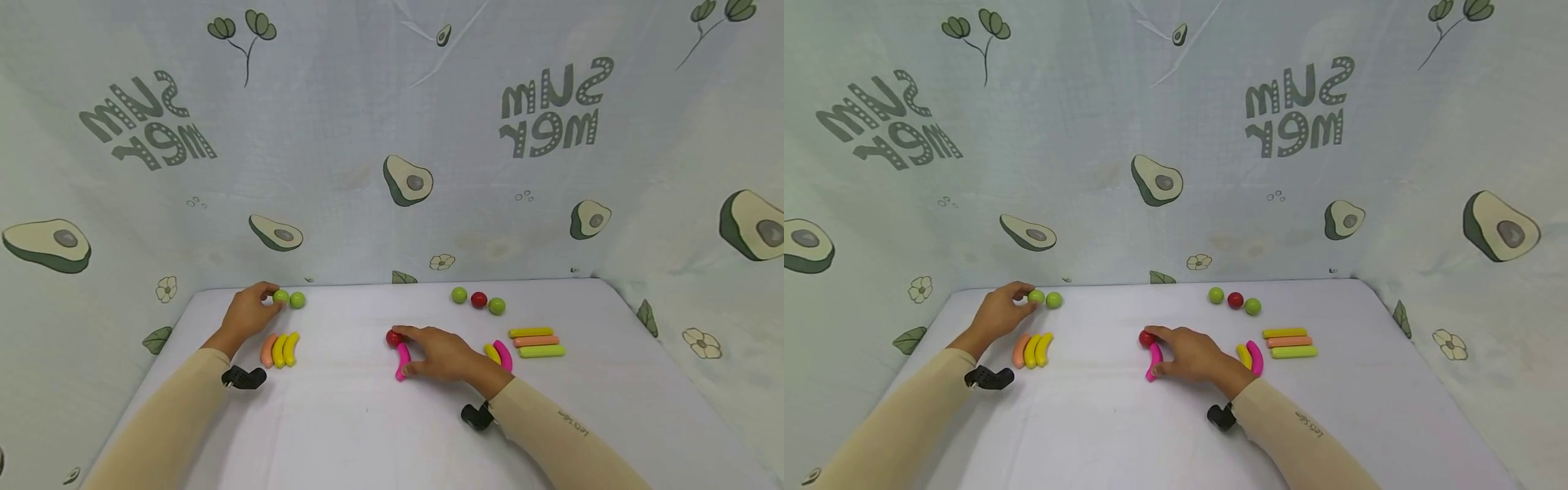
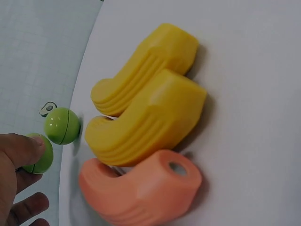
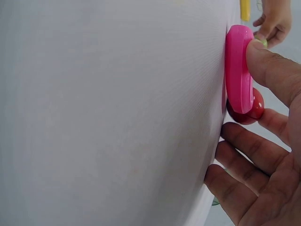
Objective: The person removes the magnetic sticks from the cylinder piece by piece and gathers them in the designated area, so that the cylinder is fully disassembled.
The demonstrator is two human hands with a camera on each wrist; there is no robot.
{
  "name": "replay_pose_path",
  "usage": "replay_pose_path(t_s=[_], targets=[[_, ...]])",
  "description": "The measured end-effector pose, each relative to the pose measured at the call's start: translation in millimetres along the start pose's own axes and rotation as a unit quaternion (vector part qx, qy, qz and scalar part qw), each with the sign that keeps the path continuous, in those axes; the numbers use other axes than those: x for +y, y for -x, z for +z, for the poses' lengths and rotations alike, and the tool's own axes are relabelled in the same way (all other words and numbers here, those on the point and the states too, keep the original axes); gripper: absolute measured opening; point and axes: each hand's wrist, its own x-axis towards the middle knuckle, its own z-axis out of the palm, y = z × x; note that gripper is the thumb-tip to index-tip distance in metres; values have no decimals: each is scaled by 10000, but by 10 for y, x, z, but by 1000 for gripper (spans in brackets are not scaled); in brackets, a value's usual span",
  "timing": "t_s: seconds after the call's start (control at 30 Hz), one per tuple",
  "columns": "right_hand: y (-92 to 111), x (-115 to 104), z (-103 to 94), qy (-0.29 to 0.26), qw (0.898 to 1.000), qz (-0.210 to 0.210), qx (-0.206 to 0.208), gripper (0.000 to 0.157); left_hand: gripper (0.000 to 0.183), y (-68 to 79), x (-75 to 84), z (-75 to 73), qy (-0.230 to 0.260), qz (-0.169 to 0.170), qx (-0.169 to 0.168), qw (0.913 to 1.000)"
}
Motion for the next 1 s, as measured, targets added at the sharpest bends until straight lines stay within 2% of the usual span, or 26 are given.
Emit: replay_pose_path(t_s=[0.3,0.57,0.8,1.0], targets=[[-1,-6,3,-22,10000,37,-24,81,45,-65,-7,53,-54,-325,-175,9993],[5,-10,-4,-47,10000,76,10,80,45,-105,-56,101,-99,-408,-155,9990],[12,-22,-10,-12,10000,74,15,80,44,-101,-51,109,-91,-476,-307,9984],[11,-29,-16,50,10000,78,12,80,54,-103,-28,118,-65,-542,-351,9979]])
